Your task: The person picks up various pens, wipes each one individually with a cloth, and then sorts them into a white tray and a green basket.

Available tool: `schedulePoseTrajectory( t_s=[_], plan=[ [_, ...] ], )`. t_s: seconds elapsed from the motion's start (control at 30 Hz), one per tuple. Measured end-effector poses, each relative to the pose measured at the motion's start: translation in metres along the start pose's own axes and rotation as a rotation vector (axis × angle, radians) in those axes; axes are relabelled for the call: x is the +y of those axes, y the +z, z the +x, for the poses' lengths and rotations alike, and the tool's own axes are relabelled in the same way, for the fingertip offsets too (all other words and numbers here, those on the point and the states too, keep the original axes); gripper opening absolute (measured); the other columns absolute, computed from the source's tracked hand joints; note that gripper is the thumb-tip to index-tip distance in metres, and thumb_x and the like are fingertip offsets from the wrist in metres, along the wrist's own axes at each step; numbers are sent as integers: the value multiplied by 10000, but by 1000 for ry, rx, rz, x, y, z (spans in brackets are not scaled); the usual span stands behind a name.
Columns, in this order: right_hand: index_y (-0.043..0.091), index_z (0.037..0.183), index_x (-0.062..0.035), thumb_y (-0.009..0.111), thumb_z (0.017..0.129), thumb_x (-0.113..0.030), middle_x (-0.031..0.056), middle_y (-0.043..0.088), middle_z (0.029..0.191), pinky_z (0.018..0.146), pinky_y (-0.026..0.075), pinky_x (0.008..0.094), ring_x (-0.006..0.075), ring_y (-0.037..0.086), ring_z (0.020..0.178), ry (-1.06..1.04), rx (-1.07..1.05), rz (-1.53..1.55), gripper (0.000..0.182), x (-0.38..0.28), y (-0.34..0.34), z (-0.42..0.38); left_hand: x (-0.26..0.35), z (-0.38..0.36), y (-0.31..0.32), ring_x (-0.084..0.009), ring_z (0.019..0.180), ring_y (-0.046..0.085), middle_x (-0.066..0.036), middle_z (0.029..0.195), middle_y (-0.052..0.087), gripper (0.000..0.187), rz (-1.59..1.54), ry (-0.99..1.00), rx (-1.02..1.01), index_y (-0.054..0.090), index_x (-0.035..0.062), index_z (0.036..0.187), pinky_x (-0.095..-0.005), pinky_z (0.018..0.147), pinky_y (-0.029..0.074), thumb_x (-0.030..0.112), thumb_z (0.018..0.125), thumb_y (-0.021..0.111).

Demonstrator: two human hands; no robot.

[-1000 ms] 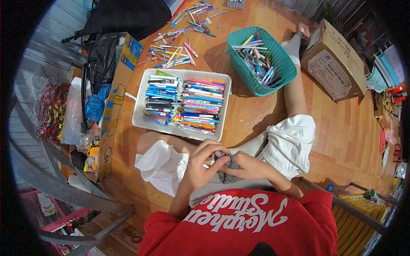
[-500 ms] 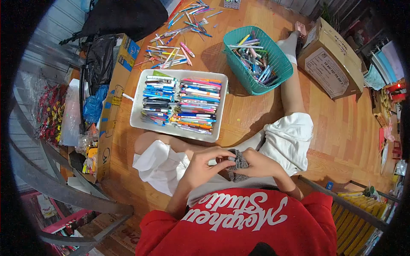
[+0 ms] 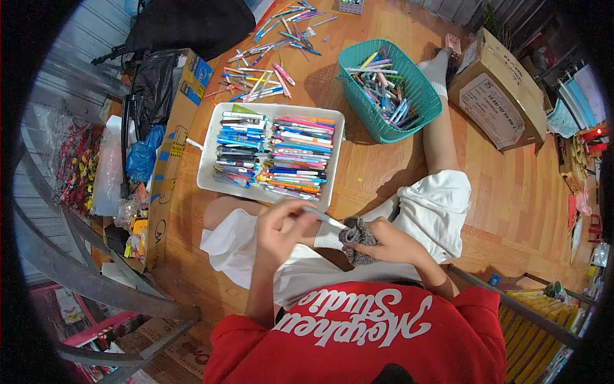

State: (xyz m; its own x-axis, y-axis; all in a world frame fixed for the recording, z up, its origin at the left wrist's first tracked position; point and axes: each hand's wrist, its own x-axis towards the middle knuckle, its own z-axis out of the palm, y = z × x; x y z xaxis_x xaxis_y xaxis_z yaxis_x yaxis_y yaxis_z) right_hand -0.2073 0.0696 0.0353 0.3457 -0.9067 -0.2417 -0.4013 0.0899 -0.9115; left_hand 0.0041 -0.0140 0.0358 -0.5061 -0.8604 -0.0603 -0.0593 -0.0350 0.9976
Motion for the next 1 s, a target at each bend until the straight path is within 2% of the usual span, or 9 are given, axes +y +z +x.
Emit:
schedulePoseTrajectory(
  t_s=[0.07, 0.2, 0.33, 0.43, 0.53, 0.63, 0.73, 0.83, 1.0],
  plan=[
    [562, 888, 82, 609, 820, -177, 248, 585, 675, 595, 477, 394, 368, 609, 632, -16, 18, -3, 272, -2, 1, 2, -3, -1, 15, -176, 836, 597, -94, 900, 628, 176, 175, 109, -205, 636, -8, 934, -278, 753, 459, 11, 763, 676],
    [550, 923, 88, 615, 794, -148, 262, 585, 709, 628, 479, 399, 387, 604, 681, -63, 62, 26, 276, 5, 5, 8, 2, -3, 33, -154, 842, 589, -85, 881, 642, 151, 227, 169, -144, 635, -25, 908, -275, 762, 451, -16, 760, 659],
    [551, 913, 92, 613, 781, -137, 268, 584, 727, 646, 475, 407, 400, 595, 705, -12, 53, 32, 271, 3, 2, 7, -8, -3, 12, -144, 842, 569, -69, 891, 618, 137, 58, 95, 135, 616, -23, 946, -267, 754, 440, 33, 824, 638],
    [592, 879, 62, 630, 778, -110, 213, 602, 692, 599, 469, 369, 322, 617, 634, -81, 106, -13, 203, 10, 2, 6, -7, 1, 0, -113, 828, 547, -51, 888, 606, 139, -29, 81, 269, 599, -33, 973, -236, 746, 423, 40, 856, 611],
    [551, 872, 97, 625, 773, -151, 270, 581, 713, 640, 474, 412, 404, 592, 694, -21, 101, -1, 278, 5, -2, 6, -10, 2, -8, -87, 802, 525, -53, 904, 603, 143, -51, 65, 394, 590, -34, 994, -217, 734, 413, 54, 882, 589],
    [552, 852, 102, 643, 757, -154, 272, 579, 702, 631, 476, 415, 409, 590, 686, -25, 122, -31, 287, 6, -2, 10, -6, 0, 0, -89, 808, 532, -35, 901, 598, 152, -88, 36, 384, 591, -28, 999, -222, 729, 417, 37, 862, 605],
    [555, 850, 104, 657, 743, -149, 274, 579, 699, 627, 477, 424, 416, 588, 682, -18, 114, -60, 293, 4, -1, 17, -11, -4, 11, -98, 826, 548, -35, 908, 604, 153, -88, 11, 180, 601, -20, 990, -224, 744, 423, 23, 843, 612],
    [556, 848, 102, 662, 738, -140, 278, 579, 707, 627, 476, 432, 418, 589, 679, -93, 143, -84, 287, 4, 7, 22, -15, -7, 30, -104, 838, 556, -49, 921, 615, 148, 77, 40, -75, 614, -11, 981, -225, 743, 431, 13, 835, 607],
    [552, 867, 99, 656, 743, -133, 280, 576, 710, 638, 471, 433, 427, 581, 702, -76, 159, -56, 283, 7, 4, 18, -20, 0, 12, -98, 842, 552, -58, 932, 605, 145, -24, 102, 196, 612, -3, 994, -219, 726, 443, 18, 852, 594]
  ],
)
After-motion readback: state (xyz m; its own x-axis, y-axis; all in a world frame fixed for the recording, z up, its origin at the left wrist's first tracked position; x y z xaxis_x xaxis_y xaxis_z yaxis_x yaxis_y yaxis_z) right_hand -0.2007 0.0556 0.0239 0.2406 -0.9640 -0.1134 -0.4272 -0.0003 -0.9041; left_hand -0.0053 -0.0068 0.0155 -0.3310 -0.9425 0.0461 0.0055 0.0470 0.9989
